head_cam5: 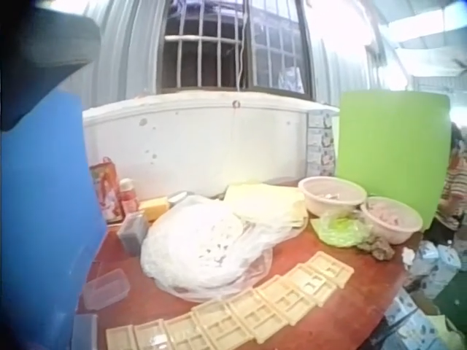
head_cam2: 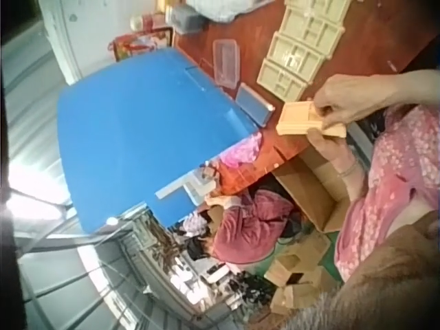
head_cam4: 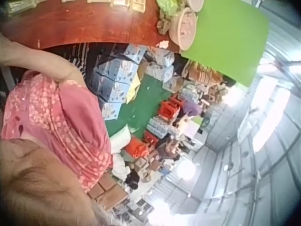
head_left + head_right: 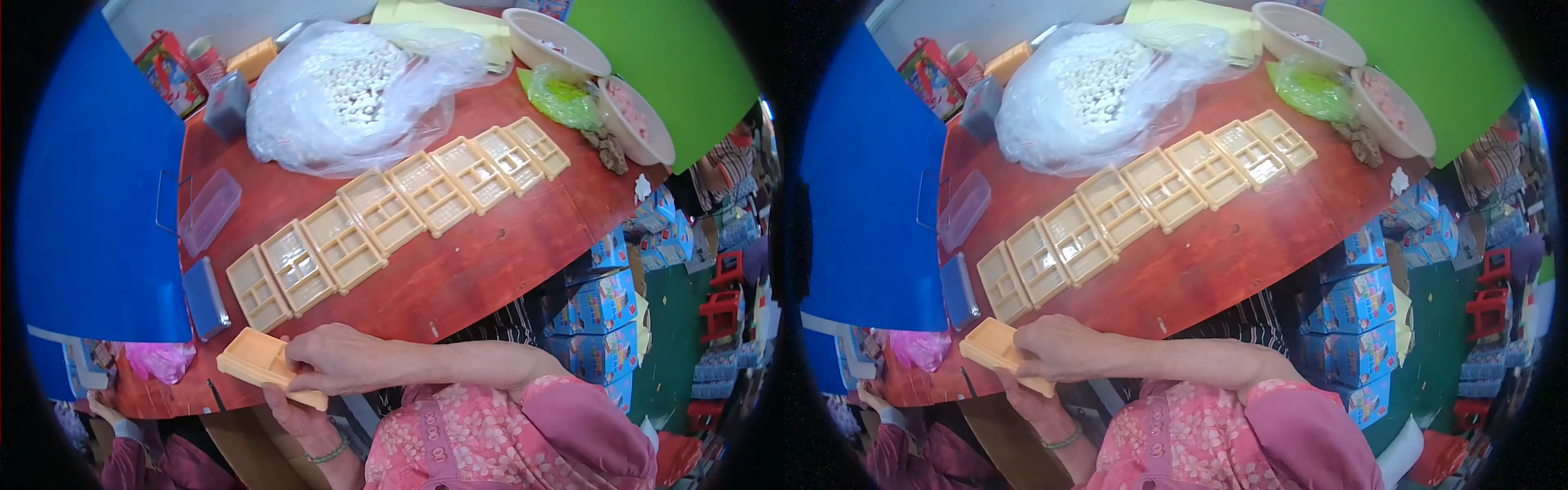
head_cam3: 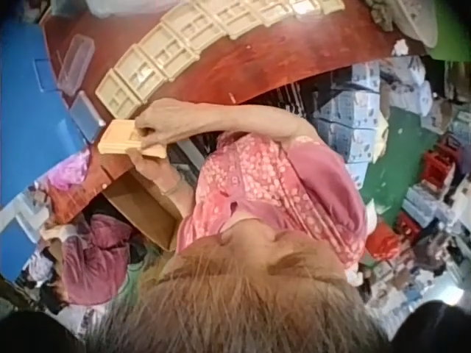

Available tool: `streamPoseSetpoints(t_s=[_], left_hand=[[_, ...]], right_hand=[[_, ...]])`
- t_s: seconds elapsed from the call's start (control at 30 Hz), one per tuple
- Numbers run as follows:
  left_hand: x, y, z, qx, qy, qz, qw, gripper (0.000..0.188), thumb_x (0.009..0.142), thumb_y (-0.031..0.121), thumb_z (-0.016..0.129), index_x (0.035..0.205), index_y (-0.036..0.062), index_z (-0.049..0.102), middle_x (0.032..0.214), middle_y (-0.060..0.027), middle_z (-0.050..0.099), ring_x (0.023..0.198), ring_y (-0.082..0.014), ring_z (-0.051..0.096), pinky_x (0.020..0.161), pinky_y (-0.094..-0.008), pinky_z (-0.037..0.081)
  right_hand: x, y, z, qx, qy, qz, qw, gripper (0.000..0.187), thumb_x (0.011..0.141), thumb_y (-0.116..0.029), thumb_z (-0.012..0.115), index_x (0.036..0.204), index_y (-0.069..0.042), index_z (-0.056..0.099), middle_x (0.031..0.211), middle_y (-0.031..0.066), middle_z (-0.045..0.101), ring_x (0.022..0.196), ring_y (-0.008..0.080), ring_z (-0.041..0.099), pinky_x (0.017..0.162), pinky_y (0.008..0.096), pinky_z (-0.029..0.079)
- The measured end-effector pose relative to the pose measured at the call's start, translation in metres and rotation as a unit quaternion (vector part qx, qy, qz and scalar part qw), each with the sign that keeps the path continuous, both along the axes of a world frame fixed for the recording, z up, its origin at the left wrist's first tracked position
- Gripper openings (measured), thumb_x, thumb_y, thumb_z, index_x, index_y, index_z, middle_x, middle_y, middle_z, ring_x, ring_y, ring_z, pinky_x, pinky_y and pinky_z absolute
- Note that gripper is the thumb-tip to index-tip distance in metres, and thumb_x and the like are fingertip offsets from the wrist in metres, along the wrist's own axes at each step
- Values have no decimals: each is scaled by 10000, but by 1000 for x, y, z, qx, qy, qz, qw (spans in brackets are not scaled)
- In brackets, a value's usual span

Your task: Assembling toy kits by placing various components like small packages, green stems, and pink petals into partitioned yellow trays.

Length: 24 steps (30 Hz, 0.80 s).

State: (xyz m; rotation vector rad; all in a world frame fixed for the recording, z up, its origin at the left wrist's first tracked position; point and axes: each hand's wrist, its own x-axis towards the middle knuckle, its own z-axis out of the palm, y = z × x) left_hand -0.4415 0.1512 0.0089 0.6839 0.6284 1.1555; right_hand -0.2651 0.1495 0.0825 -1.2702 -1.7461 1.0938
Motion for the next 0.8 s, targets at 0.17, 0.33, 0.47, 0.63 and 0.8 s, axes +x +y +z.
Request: streamPoseSetpoints(t_s=[0.17,0.33,0.47,0.63,0.8], left_hand=[[48,-12,4,30,-11,-18,999,819,839,403,659,1390,-61,270,1337,-243,432,1205,-386,496,1020,-490,426],[97,-26,20,57,23,-87,994,820,759,236,757,1374,-55,299,1319,-232,463,1177,-373,533,1004,-464,453],[131,-38,21,11,8,-198,980,900,696,172,824,1386,-19,279,1323,-200,468,1198,-352,519,1010,-447,449],[181,-51,19,-1,15,-291,956,833,688,46,797,1369,12,318,1297,-161,490,1185,-308,536,998,-423,459],[218,-66,25,-16,24,-329,944,768,715,9,755,1360,20,337,1263,-145,511,1162,-284,552,980,-396,471]], right_hand=[[31,-40,-7,-10,69,-79,994,235,825,-229,670,852,-4,606,743,156,619,672,306,624,597,385,474],[73,-80,-7,-16,146,-144,979,157,863,-137,660,894,7,605,737,70,583,681,120,556,608,273,453],[99,-117,-5,-24,152,-209,966,123,881,-98,624,878,17,581,742,59,560,719,101,540,629,262,442],[129,-158,-11,-55,186,-316,929,78,927,-65,556,865,-16,554,748,-9,517,698,36,475,581,208,389],[157,-184,-6,-60,227,-357,904,89,942,-61,535,858,-31,534,745,-55,473,675,6,434,577,173,351]])
